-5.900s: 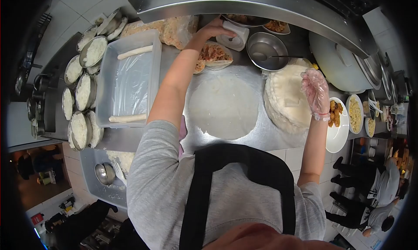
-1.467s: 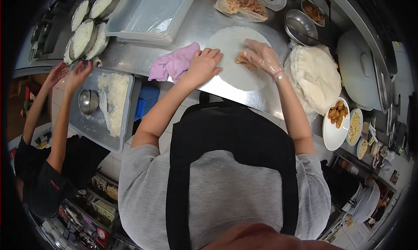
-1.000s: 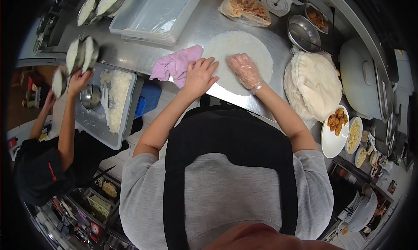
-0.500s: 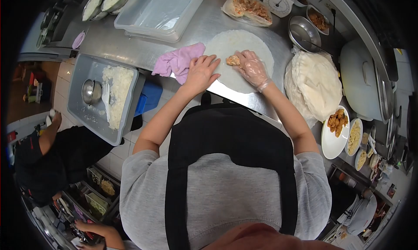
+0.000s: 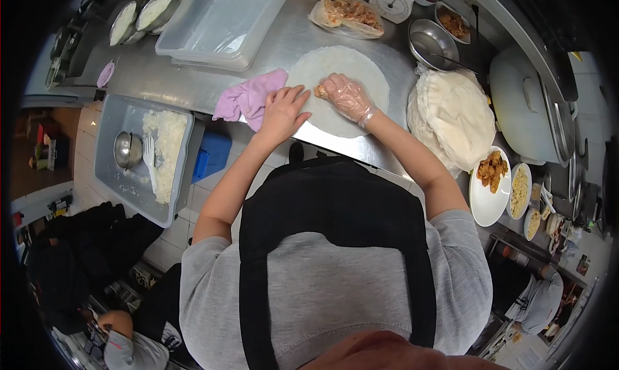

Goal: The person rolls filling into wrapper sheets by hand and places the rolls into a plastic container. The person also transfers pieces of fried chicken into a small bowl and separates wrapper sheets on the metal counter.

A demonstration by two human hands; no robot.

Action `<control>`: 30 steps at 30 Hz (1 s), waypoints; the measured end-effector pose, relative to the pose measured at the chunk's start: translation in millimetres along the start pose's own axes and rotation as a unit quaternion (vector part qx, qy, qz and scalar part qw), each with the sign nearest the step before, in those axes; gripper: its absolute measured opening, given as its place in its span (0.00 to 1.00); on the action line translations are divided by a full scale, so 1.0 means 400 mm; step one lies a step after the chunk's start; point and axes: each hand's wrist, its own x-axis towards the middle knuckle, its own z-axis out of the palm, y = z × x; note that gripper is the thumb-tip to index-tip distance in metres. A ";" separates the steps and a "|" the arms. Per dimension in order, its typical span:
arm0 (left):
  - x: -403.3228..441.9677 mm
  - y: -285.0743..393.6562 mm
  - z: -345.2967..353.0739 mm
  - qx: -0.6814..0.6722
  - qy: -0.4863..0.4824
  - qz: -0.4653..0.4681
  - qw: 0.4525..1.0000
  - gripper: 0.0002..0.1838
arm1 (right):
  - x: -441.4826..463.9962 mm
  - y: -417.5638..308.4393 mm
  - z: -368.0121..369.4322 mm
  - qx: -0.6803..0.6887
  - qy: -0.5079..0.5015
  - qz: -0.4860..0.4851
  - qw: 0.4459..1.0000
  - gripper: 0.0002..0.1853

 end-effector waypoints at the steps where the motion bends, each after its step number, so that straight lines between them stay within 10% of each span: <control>1: -0.002 0.002 -0.002 0.002 0.001 -0.006 1.000 0.28 | -0.005 -0.007 -0.012 0.001 -0.002 -0.006 1.000 0.24; 6: -0.015 -0.016 0.002 -0.078 0.042 -0.011 0.996 0.25 | -0.106 0.009 -0.050 0.024 0.099 -0.054 0.993 0.38; 30: -0.021 -0.022 -0.002 -0.058 0.069 0.006 0.996 0.20 | -0.049 -0.016 0.010 0.095 0.070 -0.098 0.988 0.28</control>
